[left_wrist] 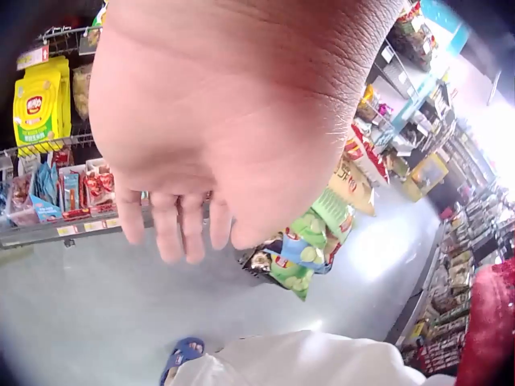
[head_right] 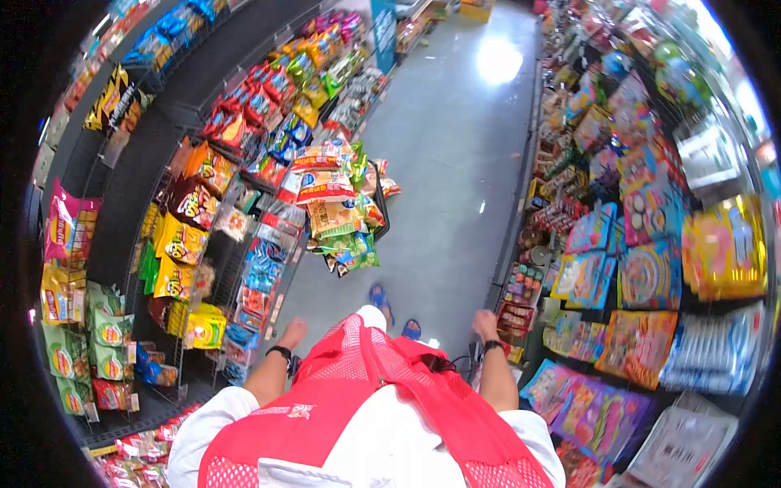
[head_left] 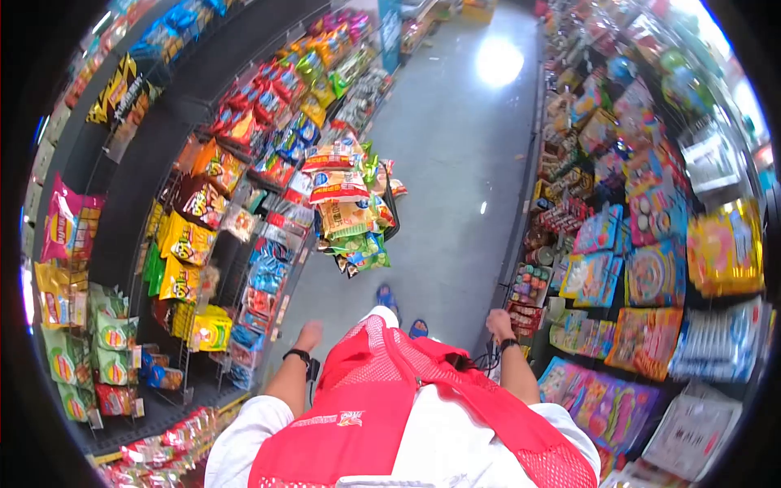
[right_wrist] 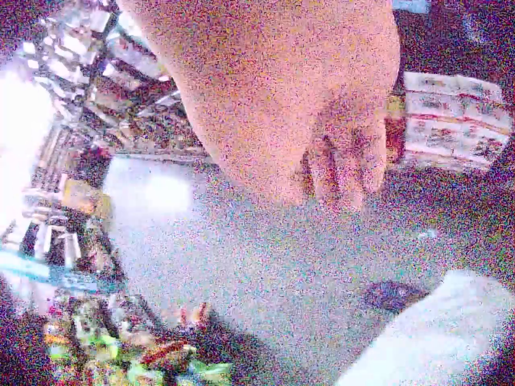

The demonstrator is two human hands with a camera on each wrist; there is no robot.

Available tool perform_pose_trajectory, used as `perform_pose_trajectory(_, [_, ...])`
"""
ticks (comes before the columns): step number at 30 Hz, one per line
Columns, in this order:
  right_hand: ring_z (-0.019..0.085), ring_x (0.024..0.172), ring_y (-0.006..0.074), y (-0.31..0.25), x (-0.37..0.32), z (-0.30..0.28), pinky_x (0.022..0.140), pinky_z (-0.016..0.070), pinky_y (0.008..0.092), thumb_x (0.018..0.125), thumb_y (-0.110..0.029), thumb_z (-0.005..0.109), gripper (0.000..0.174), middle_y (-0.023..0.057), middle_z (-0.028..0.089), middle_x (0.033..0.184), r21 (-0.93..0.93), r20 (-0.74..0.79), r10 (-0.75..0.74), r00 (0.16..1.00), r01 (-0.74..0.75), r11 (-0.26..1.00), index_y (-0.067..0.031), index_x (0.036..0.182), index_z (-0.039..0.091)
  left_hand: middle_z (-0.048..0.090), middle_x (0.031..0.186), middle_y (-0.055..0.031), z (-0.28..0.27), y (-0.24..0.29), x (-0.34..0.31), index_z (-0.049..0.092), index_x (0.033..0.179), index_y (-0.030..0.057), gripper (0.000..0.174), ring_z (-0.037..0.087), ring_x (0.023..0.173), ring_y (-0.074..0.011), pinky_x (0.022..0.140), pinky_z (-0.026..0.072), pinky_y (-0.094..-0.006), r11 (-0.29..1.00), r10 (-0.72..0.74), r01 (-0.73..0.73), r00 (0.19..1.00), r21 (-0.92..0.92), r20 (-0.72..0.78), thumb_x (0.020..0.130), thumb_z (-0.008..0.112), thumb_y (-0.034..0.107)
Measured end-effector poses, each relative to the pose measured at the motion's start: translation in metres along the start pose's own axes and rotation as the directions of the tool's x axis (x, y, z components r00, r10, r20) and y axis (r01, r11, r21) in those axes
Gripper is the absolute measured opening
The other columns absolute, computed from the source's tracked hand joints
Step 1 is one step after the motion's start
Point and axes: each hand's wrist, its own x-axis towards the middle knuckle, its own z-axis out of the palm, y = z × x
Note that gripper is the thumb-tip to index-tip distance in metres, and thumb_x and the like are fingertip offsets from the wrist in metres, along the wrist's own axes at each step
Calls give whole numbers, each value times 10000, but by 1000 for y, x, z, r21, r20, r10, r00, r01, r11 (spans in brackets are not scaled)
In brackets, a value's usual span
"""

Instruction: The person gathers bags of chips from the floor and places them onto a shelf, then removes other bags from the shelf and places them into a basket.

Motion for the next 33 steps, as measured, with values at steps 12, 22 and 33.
perform_pose_trajectory(12, [569, 618, 131, -234, 150, 181, 534, 455, 267, 948, -215, 603, 209, 27, 603, 773, -883, -110, 52, 993, -122, 454, -21, 1017, 643, 691, 1015, -94, -24, 85, 269, 609, 1137, -6, 401, 656, 890, -169, 779, 525, -302, 281, -412, 29, 906, -959, -93, 917, 686, 320])
perform_pose_trajectory(22, [685, 847, 278, -344, 341, 440, 759, 550, 393, 861, -304, 713, 439, 147, 701, 938, -979, 187, 109, 976, 194, -60, 30, 1132, 625, 661, 1091, -95, -127, 118, 329, 468, 1174, -17, 560, 639, 962, -148, 845, 509, -289, -7, -525, -122, 845, -993, -100, 867, 784, 329])
perform_pose_trajectory(33, [176, 1471, 465, -327, 505, 715, 1203, 204, 510, 625, -769, 737, 1358, 315, 197, 1569, -634, 584, 434, 686, 719, -285, 53, 1534, 152, 638, 964, -60, -86, 146, 376, 548, 1067, 43, 514, 615, 872, -150, 733, 512, -301, -67, -752, -64, 659, -996, 9, 756, 882, 280])
